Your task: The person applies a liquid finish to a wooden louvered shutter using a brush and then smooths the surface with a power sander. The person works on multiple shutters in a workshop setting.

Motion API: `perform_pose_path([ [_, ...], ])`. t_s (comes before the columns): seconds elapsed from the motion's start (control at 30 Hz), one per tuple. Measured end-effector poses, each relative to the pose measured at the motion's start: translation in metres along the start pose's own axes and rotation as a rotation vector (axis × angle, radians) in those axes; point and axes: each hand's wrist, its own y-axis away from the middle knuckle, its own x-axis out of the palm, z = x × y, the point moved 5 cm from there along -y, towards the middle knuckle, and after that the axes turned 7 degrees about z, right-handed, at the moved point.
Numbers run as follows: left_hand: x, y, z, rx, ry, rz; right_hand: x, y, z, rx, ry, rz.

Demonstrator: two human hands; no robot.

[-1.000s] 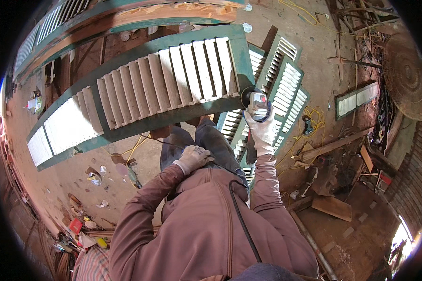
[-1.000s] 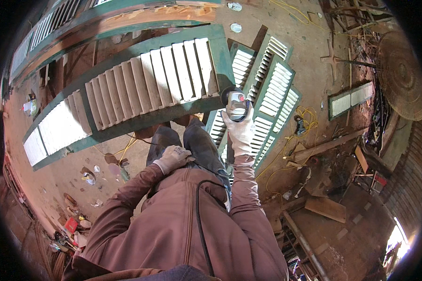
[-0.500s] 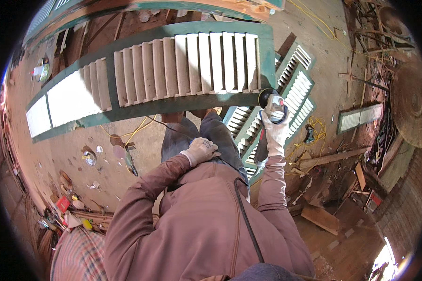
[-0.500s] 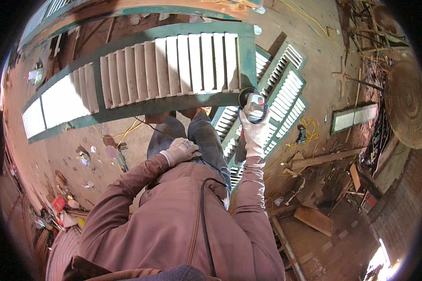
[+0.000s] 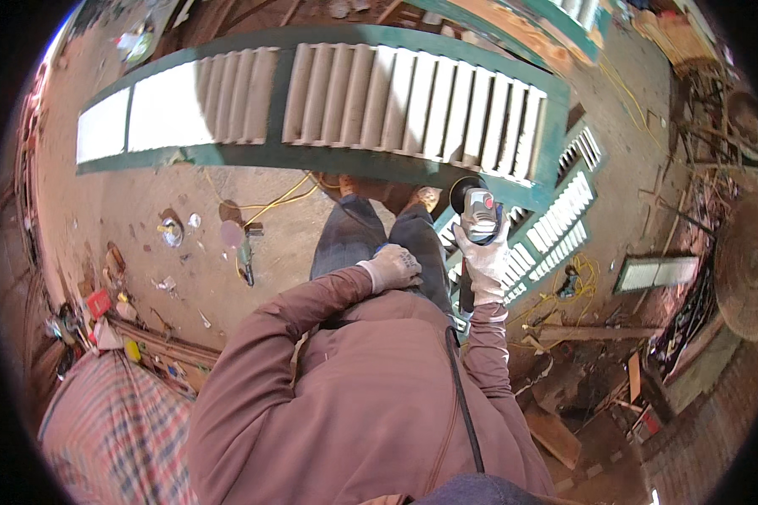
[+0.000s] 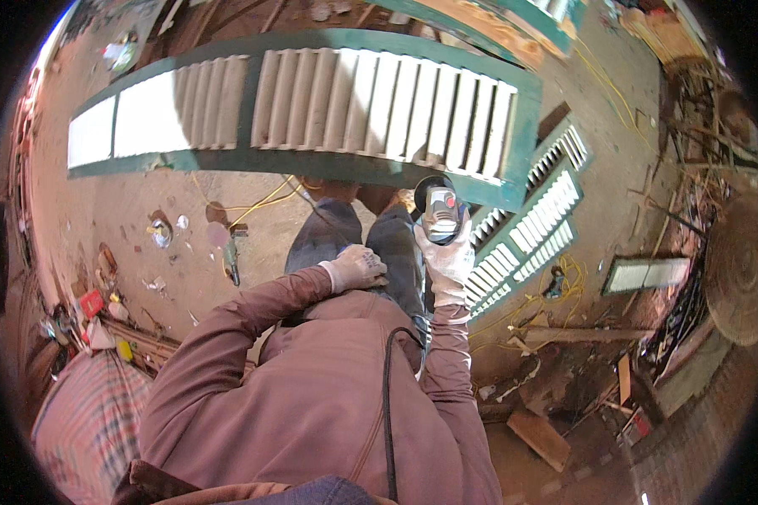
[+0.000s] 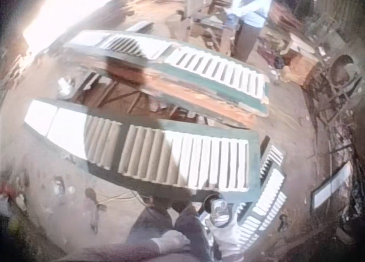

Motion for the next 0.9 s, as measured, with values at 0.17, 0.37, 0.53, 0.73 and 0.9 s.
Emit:
perform_pose_path([
  [0.17, 0.000, 0.042, 0.024, -0.079, 0.032, -0.127, 0.058, 0.013, 0.053, -0.133, 0.101, 0.139],
  [0.37, -0.009, 0.109, 0.062, -0.240, 0.163, -0.198, 0.142, 0.018, 0.101, -0.344, -0.068, 0.279],
  [0.53, -0.014, 0.169, 0.094, -0.425, 0.267, -0.156, 0.187, 0.032, 0.184, -0.383, 0.180, 0.408],
  [0.73, -0.017, 0.224, 0.120, -0.516, 0.336, -0.238, 0.236, 0.033, 0.236, -0.441, 0.224, 0.466],
  [0.9, -0.020, 0.242, 0.127, -0.569, 0.399, -0.228, 0.252, 0.029, 0.258, -0.431, 0.316, 0.503],
])
